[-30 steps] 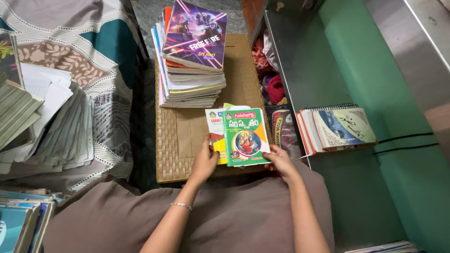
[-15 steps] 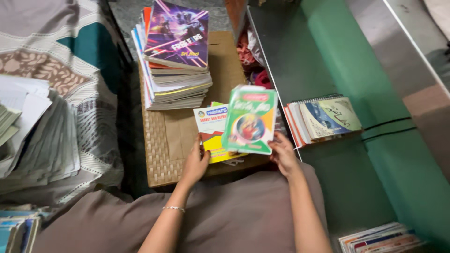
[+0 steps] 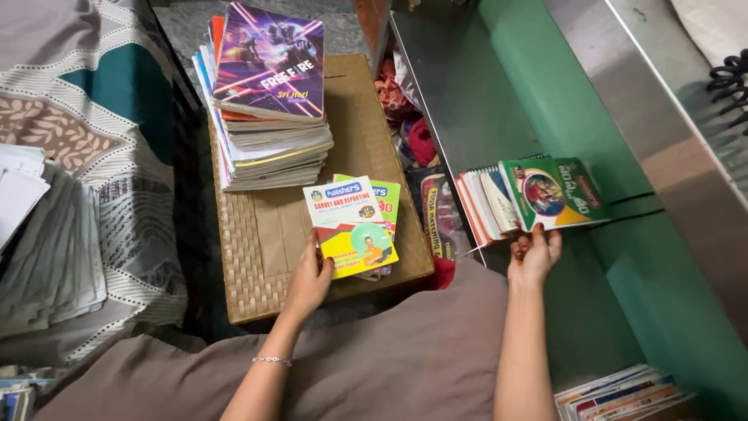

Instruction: The person sits on the floor and transfers books one by one from a woven tray to a metal shelf. They handle notebooks and textbooks, placing them in a neat stack on the shelf.

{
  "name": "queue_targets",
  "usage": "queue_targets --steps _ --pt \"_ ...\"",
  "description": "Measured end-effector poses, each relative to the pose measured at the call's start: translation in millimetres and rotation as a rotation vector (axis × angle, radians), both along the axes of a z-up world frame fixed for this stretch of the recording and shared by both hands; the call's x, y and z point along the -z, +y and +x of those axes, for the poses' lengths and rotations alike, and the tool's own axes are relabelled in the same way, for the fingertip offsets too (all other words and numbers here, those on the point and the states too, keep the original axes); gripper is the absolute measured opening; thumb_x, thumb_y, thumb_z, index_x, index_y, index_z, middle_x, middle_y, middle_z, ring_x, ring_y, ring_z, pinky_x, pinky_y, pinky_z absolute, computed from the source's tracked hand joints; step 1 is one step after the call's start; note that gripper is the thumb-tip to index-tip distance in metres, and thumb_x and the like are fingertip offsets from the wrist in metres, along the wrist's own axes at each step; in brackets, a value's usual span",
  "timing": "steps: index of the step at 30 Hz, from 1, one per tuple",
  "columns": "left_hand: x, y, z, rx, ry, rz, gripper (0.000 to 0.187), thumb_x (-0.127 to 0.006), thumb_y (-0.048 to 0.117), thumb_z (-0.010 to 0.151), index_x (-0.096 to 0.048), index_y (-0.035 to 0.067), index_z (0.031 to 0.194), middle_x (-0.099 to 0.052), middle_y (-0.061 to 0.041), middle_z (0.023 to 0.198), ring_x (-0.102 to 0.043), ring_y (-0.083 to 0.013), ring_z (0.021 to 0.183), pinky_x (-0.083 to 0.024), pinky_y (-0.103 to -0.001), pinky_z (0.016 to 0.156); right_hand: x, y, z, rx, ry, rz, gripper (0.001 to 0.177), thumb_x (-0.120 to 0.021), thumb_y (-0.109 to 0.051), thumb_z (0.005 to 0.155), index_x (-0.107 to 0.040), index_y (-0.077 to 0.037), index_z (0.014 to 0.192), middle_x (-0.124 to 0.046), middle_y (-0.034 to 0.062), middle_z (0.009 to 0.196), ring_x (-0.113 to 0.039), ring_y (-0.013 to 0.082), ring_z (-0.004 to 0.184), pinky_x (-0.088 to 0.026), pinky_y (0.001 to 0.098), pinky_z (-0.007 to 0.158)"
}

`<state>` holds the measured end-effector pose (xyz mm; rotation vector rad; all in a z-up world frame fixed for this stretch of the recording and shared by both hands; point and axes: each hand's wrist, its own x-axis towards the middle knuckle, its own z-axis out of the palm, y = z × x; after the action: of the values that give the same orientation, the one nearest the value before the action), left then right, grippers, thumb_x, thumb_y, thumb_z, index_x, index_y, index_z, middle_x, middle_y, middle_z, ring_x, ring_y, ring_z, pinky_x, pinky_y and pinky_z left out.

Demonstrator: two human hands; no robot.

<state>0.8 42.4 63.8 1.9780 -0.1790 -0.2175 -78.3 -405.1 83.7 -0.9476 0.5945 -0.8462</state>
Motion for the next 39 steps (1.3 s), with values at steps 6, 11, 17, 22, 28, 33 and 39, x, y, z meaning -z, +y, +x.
queue_targets --steps 6,11,17,22,28,33,39 --pt "2 1 0 0.015 0.022 -0.008 0.070 -0.056 0.015 0.095 -0.027 0.001 0.157 -0.067 -0.023 0.116 -0.070 -0.0323 0.096 -0.054 -0.041 0.086 -2 8 10 0.033 0.136 -0.066 0.013 -0.058 -0.011 0.108 -0.051 -0.009 0.119 -0.066 0.0059 0.081 -0.041 0.0028 0.049 -0.029 0.0211 0.041" --pt "3 0 0 0.016 -0.054 -0.023 0.069 -0.057 0.014 0.096 -0.027 -0.001 0.157 -0.065 -0.024 0.117 -0.068 -0.0315 0.097 -0.053 -0.041 0.086 -8 17 9 0.072 0.271 -0.198 0.024 -0.062 -0.013 0.105 -0.060 -0.005 0.128 -0.063 0.0024 0.074 -0.042 0.0027 0.046 -0.033 0.0215 0.041" --pt "-2 1 0 0.017 -0.048 -0.017 0.069 -0.057 0.014 0.095 -0.028 -0.002 0.156 -0.066 -0.023 0.116 -0.069 -0.0314 0.096 -0.054 -0.040 0.086 -2 18 10 0.114 0.323 -0.355 0.031 -0.067 -0.010 0.102 -0.058 0.004 0.129 -0.066 0.0019 0.077 -0.047 0.0047 0.049 -0.034 0.0220 0.043" --pt "-4 1 -1 0.021 -0.048 -0.040 0.068 -0.056 0.013 0.096 -0.029 -0.002 0.156 -0.067 -0.023 0.116 -0.070 -0.0311 0.099 -0.054 -0.040 0.086 3 16 12 0.182 0.368 -0.378 0.044 -0.070 -0.007 0.099 -0.051 0.002 0.138 -0.064 0.0009 0.076 -0.050 0.0054 0.051 -0.036 0.0218 0.043" --pt "-1 1 0 0.019 -0.036 -0.023 0.069 -0.057 0.014 0.095 -0.029 -0.002 0.156 -0.066 -0.022 0.116 -0.069 -0.0307 0.098 -0.054 -0.040 0.086 9 12 10 0.176 0.437 -0.373 0.048 -0.071 -0.008 0.097 -0.052 0.000 0.140 -0.064 -0.0001 0.077 -0.051 0.0051 0.053 -0.036 0.0219 0.043" --pt "0 0 0 0.003 0.005 -0.008 0.069 -0.057 0.016 0.095 -0.029 0.000 0.156 -0.066 -0.021 0.115 -0.068 -0.0291 0.093 -0.054 -0.039 0.083 17 6 11 0.166 0.477 -0.392 0.041 -0.069 -0.011 0.101 -0.054 0.000 0.137 -0.065 0.0003 0.079 -0.055 0.0059 0.055 -0.038 0.0223 0.044" --pt "-3 0 -1 -0.008 0.002 0.024 0.069 -0.057 0.016 0.095 -0.032 0.002 0.157 -0.066 -0.020 0.112 -0.067 -0.0308 0.092 -0.053 -0.041 0.082 20 1 7 0.089 0.494 -0.375 0.035 -0.064 -0.016 0.104 -0.053 -0.002 0.134 -0.066 0.0012 0.076 -0.055 0.0068 0.053 -0.038 0.0224 0.043"
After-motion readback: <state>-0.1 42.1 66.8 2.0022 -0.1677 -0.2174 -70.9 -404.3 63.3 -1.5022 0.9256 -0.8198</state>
